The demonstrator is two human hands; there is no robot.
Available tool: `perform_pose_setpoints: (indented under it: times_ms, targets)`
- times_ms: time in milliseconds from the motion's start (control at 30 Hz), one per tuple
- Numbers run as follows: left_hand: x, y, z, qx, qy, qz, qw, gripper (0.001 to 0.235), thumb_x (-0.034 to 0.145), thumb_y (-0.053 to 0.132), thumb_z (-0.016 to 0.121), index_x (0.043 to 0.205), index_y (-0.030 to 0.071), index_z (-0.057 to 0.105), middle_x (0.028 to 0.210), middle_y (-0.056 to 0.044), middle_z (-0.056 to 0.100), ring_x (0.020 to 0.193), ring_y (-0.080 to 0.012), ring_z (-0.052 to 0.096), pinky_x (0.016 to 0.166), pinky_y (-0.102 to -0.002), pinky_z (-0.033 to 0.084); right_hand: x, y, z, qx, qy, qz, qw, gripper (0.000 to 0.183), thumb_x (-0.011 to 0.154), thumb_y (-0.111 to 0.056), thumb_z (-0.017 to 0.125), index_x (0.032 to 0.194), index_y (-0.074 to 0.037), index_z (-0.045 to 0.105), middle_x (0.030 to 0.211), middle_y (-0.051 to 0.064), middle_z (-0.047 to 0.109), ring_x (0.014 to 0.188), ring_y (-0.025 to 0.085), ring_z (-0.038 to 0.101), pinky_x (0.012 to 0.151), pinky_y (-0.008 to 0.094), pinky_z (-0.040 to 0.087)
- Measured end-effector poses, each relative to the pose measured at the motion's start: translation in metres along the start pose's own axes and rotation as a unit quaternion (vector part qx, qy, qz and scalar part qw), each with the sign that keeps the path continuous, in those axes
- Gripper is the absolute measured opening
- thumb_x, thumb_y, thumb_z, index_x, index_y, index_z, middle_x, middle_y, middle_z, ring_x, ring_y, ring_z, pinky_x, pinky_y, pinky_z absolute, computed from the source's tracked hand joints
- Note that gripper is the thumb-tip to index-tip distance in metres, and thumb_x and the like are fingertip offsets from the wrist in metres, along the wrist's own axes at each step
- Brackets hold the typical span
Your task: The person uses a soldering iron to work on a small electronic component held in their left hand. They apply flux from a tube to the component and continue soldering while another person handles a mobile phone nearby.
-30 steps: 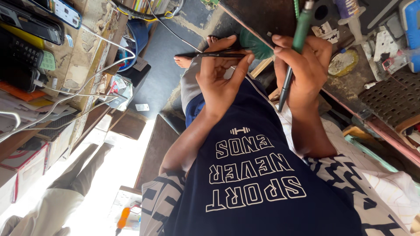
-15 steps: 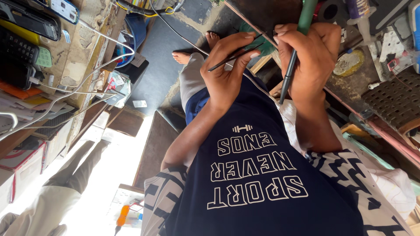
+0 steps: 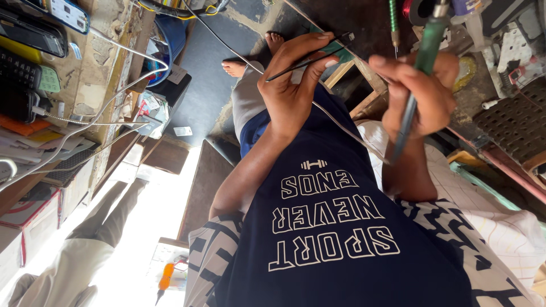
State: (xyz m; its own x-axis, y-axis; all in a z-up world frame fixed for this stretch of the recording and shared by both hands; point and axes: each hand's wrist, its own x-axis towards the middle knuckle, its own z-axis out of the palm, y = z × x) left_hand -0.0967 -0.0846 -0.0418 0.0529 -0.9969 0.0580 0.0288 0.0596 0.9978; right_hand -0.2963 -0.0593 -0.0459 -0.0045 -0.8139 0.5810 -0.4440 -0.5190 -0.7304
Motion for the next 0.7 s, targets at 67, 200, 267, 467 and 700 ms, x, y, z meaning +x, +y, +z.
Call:
perform_pose_setpoints:
  times_ms: [67,200,267,467,700]
  targets:
    - [-0.001,-0.001,0.0,0.006,0.001,0.005,1.0,0.028,0.094,0.004,0.083,0.119,0.005,0.07,0.117,-0.006,0.075,0.112,-0.0154,0.073,0.1,-0.024,0.06,-0.005,0.01,-0.008,0.05,0.007,-0.047,0.998,0.022,0.11,-0.018,0.058,0.123,0.0,0.059,0.097,0.016,0.078,0.07,0.017,0.065,0.062,0.029,0.042]
    - [0.0,-0.002,0.001,0.005,0.002,0.01,1.0,0.028,0.094,0.004,0.083,0.118,0.005,0.07,0.116,-0.006,0.075,0.111,-0.0152,0.073,0.101,-0.024,0.059,-0.007,0.009,-0.017,0.052,0.046,-0.092,0.993,0.039,0.107,-0.035,0.056,0.113,0.003,0.061,0.081,0.013,0.065,0.057,0.021,0.057,0.056,0.03,0.048]
    - [0.001,-0.003,0.002,0.009,0.003,0.02,1.0,0.027,0.094,0.004,0.083,0.118,0.005,0.07,0.115,-0.005,0.075,0.111,-0.0152,0.073,0.103,-0.024,0.057,-0.01,-0.001,-0.017,0.039,0.075,-0.023,0.996,0.037,0.106,-0.036,0.06,0.108,0.001,0.063,0.08,0.014,0.06,0.061,0.021,0.058,0.058,0.029,0.051]
    - [0.002,-0.003,0.002,0.02,0.001,0.032,0.999,0.024,0.094,0.003,0.082,0.115,0.005,0.071,0.112,-0.005,0.075,0.109,-0.0151,0.073,0.107,-0.024,0.053,-0.008,-0.017,-0.017,-0.01,0.042,0.099,0.994,0.035,0.098,-0.028,0.072,0.101,0.001,0.053,0.092,0.016,0.058,0.078,0.023,0.059,0.066,0.033,0.05]
    - [0.005,-0.001,0.002,0.023,-0.001,0.036,0.999,0.023,0.093,0.003,0.082,0.113,0.005,0.07,0.115,-0.006,0.075,0.109,-0.0169,0.073,0.103,-0.026,0.056,0.003,-0.021,-0.015,-0.04,-0.019,0.089,0.995,0.026,0.093,-0.021,0.071,0.101,0.001,0.059,0.098,0.018,0.062,0.079,0.023,0.058,0.063,0.032,0.048]
